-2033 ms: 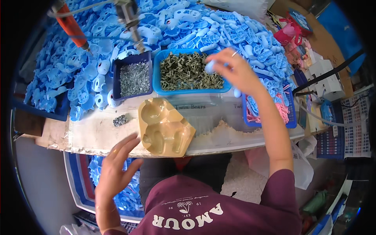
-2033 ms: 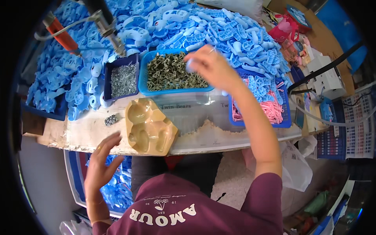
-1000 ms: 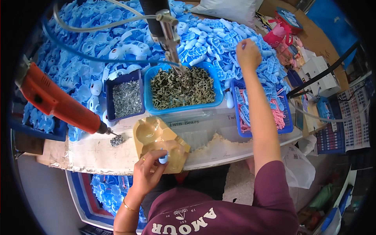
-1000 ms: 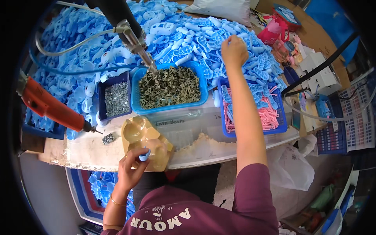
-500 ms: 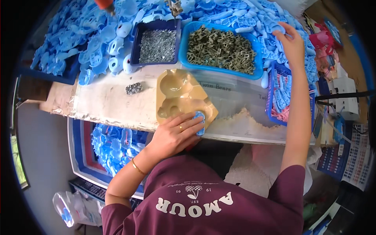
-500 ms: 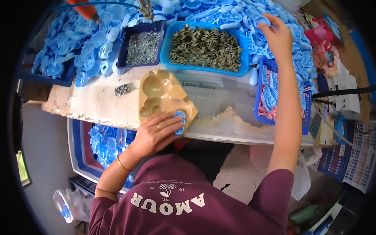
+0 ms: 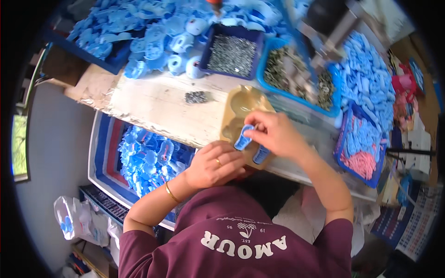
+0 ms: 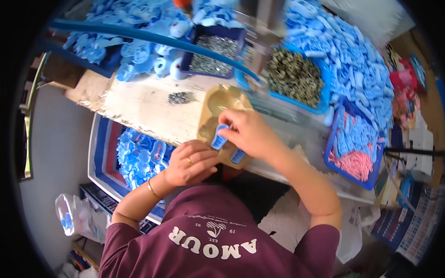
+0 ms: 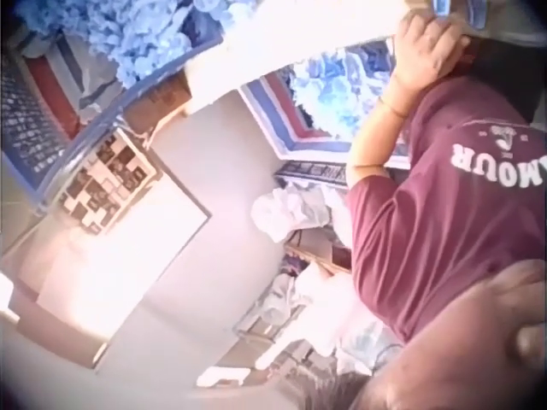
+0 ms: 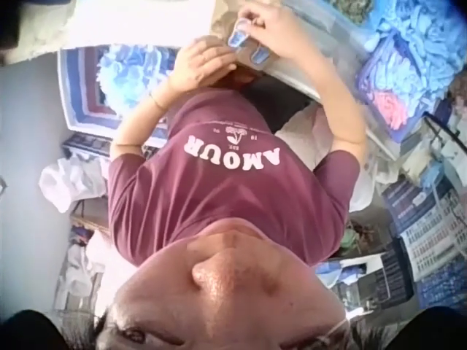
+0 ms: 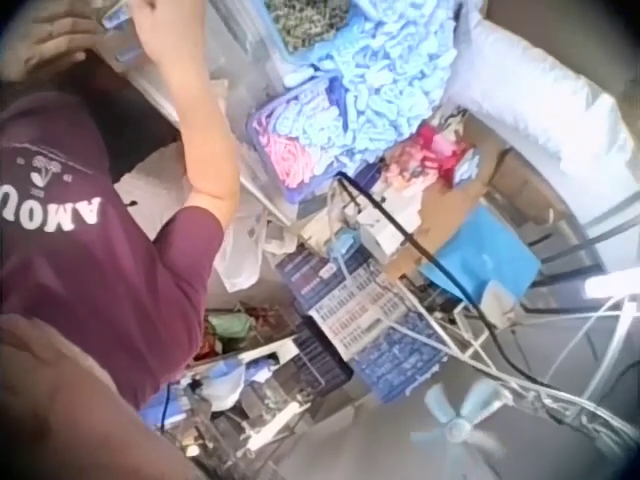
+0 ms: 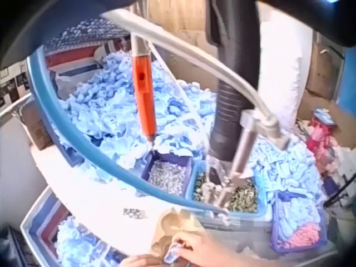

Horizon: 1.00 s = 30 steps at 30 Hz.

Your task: Assembling plastic toy parts at a factory workbench using a pneumatic tool.

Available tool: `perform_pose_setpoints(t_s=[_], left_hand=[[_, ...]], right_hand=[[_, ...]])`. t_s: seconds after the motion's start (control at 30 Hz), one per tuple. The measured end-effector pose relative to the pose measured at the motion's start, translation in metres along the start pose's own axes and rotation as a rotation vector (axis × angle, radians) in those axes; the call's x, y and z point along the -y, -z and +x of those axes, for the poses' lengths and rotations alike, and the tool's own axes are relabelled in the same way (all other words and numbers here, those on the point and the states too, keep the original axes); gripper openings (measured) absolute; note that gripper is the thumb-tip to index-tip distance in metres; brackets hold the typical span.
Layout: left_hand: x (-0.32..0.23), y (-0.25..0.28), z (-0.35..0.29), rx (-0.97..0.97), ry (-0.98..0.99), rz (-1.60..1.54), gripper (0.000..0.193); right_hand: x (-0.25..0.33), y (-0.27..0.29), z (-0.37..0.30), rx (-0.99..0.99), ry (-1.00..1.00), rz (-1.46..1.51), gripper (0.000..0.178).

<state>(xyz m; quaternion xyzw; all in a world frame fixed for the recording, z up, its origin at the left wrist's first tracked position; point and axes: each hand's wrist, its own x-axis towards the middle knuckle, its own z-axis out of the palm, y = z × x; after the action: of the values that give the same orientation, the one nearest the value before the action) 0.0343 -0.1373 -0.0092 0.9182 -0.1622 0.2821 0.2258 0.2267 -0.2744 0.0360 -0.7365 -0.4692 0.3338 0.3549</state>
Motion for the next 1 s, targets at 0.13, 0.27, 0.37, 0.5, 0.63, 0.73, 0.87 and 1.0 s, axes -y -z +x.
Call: perform_pose_setpoints(t_s=[0.13, 0.27, 0.37, 0.5, 0.63, 0.73, 0.87, 1.0], left_hand=[[0.052, 0.028, 0.008, -0.149, 0.311, 0.202, 0.022], [0.148, 0.043, 0.03, -0.257, 0.45, 0.398, 0.023], [0.222, 0.036, 0.023, -0.129, 0.434, 0.614, 0.027], [0.245, 0.036, 0.038, 0.007, 0.482, 0.759, 0.04], [0.241, 0.063, 0.049, -0.2, 0.6, 0.537, 0.045], [0.243, 0.099, 0.04, -0.545, 0.731, 0.221, 0.047], [0.208, 0.134, 0.019, -0.835, 0.936, -0.36, 0.052], [0.122, 0.133, 0.001, -0.566, 1.122, -0.568, 0.063]], right_hand=[[-0.026, -0.025, 0.005, -0.116, 0.331, -0.301, 0.024], [-0.01, -0.024, 0.002, -0.157, 0.262, -0.263, 0.029], [0.003, -0.02, 0.005, -0.175, 0.246, -0.303, 0.028], [0.0, -0.017, -0.001, -0.129, 0.209, -0.312, 0.024], [-0.008, -0.016, -0.005, -0.206, 0.186, -0.154, 0.015], [0.003, -0.016, -0.003, -0.183, 0.208, -0.191, 0.014], [0.009, -0.016, -0.005, -0.186, 0.229, -0.199, 0.014], [0.017, -0.015, -0.011, -0.291, 0.244, -0.125, 0.022]])
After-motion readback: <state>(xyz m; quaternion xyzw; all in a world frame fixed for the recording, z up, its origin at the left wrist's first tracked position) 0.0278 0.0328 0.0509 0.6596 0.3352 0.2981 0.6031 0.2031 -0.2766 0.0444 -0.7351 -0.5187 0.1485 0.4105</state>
